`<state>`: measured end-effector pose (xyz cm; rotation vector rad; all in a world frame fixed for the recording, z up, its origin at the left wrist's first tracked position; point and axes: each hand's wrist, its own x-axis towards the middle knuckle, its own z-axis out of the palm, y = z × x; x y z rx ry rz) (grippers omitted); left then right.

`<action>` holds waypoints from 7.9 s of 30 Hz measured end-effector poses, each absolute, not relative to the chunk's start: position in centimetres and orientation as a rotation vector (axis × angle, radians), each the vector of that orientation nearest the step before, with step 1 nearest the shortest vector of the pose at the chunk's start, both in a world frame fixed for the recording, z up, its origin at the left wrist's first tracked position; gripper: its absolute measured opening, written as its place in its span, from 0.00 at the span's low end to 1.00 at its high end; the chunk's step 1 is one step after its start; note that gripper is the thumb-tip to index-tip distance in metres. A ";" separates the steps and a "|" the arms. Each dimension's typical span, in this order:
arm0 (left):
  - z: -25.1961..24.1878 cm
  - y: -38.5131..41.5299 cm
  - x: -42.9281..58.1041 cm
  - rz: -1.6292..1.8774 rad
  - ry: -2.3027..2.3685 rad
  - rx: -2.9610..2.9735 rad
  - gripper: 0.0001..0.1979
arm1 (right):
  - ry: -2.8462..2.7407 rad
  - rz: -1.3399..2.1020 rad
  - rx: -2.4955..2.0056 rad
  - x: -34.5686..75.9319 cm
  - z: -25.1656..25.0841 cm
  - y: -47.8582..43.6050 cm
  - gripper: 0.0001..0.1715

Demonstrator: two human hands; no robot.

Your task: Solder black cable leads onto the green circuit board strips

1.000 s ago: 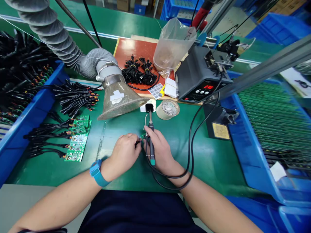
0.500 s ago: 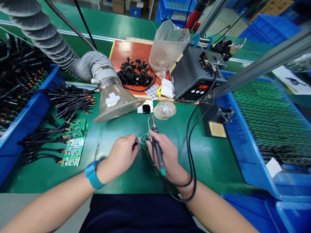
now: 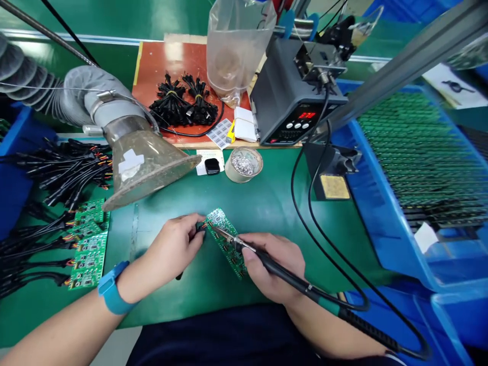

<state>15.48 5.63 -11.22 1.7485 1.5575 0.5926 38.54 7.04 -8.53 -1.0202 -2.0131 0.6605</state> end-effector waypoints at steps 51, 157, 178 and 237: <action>-10.5 6.7 15.8 0.613 1.550 1.452 0.09 | -2.106 0.596 -0.929 37.8 -8.9 7.0 0.09; -11.0 3.1 16.7 0.260 1.664 2.702 0.19 | -2.028 0.654 -0.887 38.0 -9.0 7.7 0.11; -11.4 3.3 16.6 0.191 1.746 2.620 0.15 | -1.765 0.982 -1.058 37.7 -9.5 8.1 0.11; -11.6 5.7 14.7 0.558 1.566 2.181 0.11 | -2.119 0.901 -1.006 36.6 -12.9 10.3 0.23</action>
